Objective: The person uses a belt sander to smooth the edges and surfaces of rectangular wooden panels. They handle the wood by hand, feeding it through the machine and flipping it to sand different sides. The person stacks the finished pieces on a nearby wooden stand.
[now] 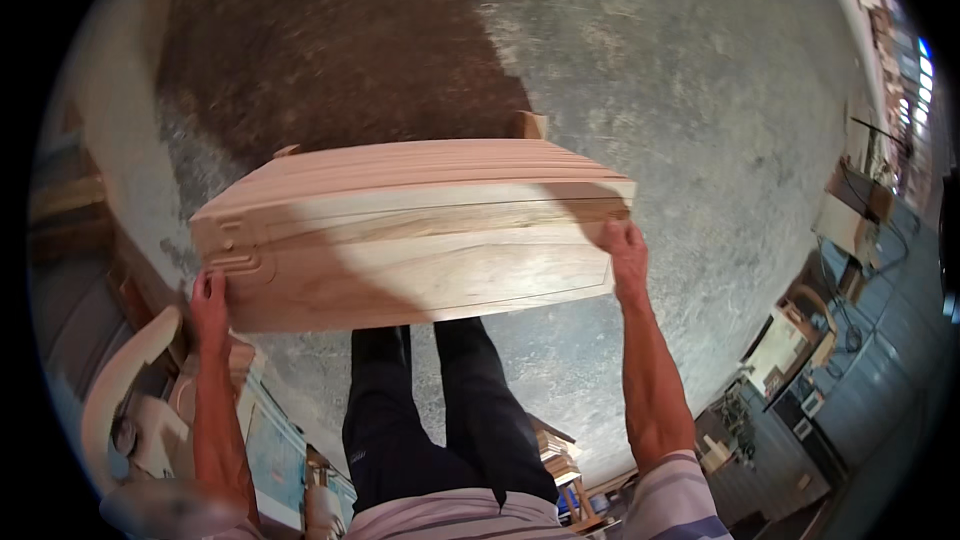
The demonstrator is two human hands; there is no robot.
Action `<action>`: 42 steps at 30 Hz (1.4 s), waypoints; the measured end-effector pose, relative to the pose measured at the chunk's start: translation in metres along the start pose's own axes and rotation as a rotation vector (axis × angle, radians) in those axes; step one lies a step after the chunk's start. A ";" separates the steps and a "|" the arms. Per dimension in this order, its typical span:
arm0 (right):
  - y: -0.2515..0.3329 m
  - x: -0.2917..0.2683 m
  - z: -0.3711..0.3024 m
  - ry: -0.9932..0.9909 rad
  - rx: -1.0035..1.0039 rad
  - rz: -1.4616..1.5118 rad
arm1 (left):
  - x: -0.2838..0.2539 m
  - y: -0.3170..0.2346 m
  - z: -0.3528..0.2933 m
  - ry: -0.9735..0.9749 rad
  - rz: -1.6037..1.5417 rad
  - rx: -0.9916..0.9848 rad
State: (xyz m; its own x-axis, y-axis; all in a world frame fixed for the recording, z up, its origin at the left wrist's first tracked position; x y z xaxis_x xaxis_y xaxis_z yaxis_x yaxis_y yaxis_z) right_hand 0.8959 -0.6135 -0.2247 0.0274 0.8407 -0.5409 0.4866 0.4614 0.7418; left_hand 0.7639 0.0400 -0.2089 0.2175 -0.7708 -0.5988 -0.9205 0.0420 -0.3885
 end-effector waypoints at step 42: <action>-0.019 0.006 -0.080 -0.283 0.577 0.482 | 0.007 -0.009 -0.039 0.076 -0.002 -0.335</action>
State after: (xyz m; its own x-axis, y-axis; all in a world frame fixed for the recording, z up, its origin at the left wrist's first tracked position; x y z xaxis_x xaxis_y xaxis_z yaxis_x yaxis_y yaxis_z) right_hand 0.8165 -0.5946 -0.2102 0.5325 0.7703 -0.3507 0.7370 -0.2183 0.6396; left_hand 0.7613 0.0091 -0.1820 0.2064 -0.8166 -0.5391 -0.9783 -0.1613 -0.1302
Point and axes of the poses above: each hand's wrist, its own z-axis towards the middle knuckle, its own x-axis out of the palm, y = z × x, the point moved 1 cm from there along z, towards the middle knuckle, and after that the axes turned 13 degrees about -x, right-handed, at the moved point
